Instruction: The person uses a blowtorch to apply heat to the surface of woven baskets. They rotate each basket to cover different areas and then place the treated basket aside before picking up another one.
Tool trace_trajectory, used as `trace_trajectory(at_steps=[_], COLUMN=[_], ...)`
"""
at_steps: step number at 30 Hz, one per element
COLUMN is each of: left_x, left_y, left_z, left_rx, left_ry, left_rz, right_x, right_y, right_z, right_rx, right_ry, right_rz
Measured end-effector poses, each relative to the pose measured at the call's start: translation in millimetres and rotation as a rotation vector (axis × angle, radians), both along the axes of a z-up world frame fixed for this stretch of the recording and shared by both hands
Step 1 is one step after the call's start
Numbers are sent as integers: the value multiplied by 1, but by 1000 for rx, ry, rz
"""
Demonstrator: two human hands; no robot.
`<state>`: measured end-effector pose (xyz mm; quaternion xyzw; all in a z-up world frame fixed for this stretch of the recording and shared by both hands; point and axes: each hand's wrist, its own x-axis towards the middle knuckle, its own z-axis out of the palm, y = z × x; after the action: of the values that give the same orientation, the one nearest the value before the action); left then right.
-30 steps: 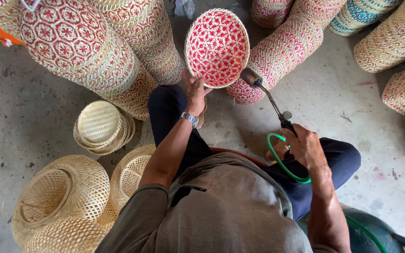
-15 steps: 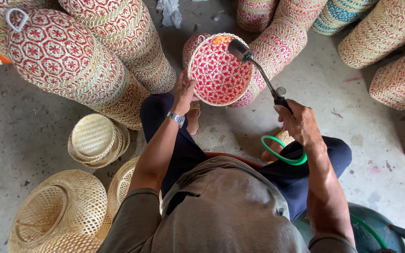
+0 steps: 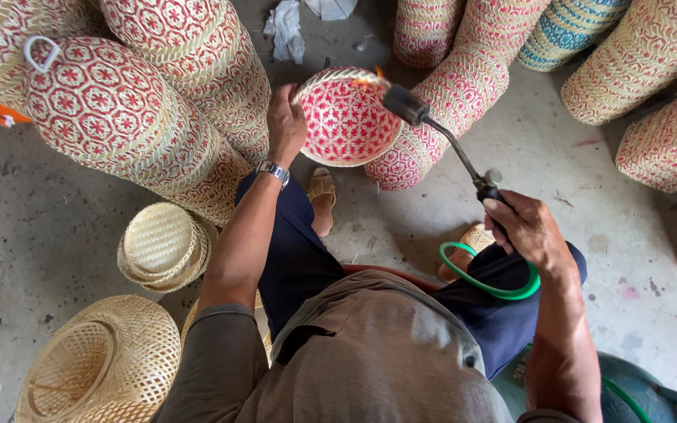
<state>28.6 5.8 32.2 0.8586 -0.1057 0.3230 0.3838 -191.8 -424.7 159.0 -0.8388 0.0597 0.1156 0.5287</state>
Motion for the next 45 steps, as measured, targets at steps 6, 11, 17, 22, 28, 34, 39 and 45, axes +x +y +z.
trace_trajectory(at_steps=[6, 11, 17, 22, 28, 34, 39, 45], left_x=[6, 13, 8, 0, -25, -26, -26, -29], left_y=[3, -18, -26, -41, -63, -53, -25, 7], left_z=[55, 83, 102, 97, 64, 41, 35, 47], left_rx=[9, 61, 677, 455, -331, -383, -387, -472], left_ry=[-126, -75, -363, -100, 265, 408, 501, 373], left_rz=[-62, -146, 81, -77, -300, -239, -324, -416], right_x=[-12, -12, -5, 2, 0, 6, 16, 23], right_y=[-16, -21, -15, -6, 5, 7, 0, -14], right_z=[-4, -15, -15, -13, -18, -22, -18, -7], right_rx=[69, 74, 170, 96, -8, 26, 90, -3], right_ry=[37, 27, -11, 23, 77, 61, 41, 108], right_rz=[-19, 16, 59, 32, 11, 51, 86, 6])
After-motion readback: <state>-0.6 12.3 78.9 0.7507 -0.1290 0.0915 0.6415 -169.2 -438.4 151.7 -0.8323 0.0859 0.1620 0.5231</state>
